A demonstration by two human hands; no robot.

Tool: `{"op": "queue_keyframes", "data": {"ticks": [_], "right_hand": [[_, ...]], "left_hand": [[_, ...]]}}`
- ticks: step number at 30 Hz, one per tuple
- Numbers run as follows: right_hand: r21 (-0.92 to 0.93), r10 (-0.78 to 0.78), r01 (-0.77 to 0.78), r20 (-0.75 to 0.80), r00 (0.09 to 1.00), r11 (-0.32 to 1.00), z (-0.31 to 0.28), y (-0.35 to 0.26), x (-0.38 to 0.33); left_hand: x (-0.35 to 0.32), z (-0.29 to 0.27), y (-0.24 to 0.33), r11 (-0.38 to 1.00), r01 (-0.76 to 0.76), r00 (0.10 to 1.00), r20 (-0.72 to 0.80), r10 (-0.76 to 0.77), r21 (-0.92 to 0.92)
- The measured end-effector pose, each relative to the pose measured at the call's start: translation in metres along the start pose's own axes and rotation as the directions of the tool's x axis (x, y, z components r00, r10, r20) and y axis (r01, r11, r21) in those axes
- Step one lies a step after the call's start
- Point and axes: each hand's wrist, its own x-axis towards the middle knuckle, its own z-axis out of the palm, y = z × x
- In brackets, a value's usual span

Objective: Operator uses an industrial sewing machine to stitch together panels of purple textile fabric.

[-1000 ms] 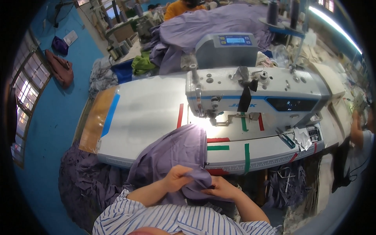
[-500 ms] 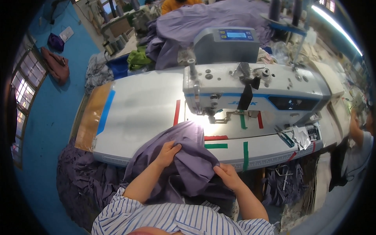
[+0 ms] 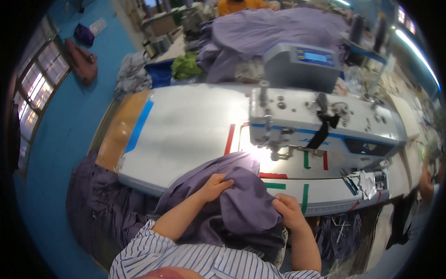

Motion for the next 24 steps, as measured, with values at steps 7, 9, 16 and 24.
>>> {"op": "queue_keyframes", "data": {"ticks": [7,9,16,24], "right_hand": [[-0.616,0.693,-0.440,0.253,0.675,0.653,0.002,0.014,-0.011],[-0.468,0.477,-0.226,0.535,0.697,0.855,0.015,0.020,-0.022],[-0.342,-0.011,0.196,0.473,0.881,0.919,0.033,0.028,-0.016],[-0.895,0.145,-0.029,0.040,0.989,0.445,0.038,0.003,-0.005]], "left_hand": [[0.008,-0.012,-0.001,0.995,0.003,0.996,0.092,-0.012,0.102],[0.008,-0.015,-0.002,0.996,0.051,0.995,0.080,-0.057,0.068],[0.016,-0.021,-0.002,0.951,0.079,0.992,0.116,-0.045,-0.300],[0.016,-0.020,-0.005,0.996,-0.055,0.988,0.145,0.045,0.070]]}}
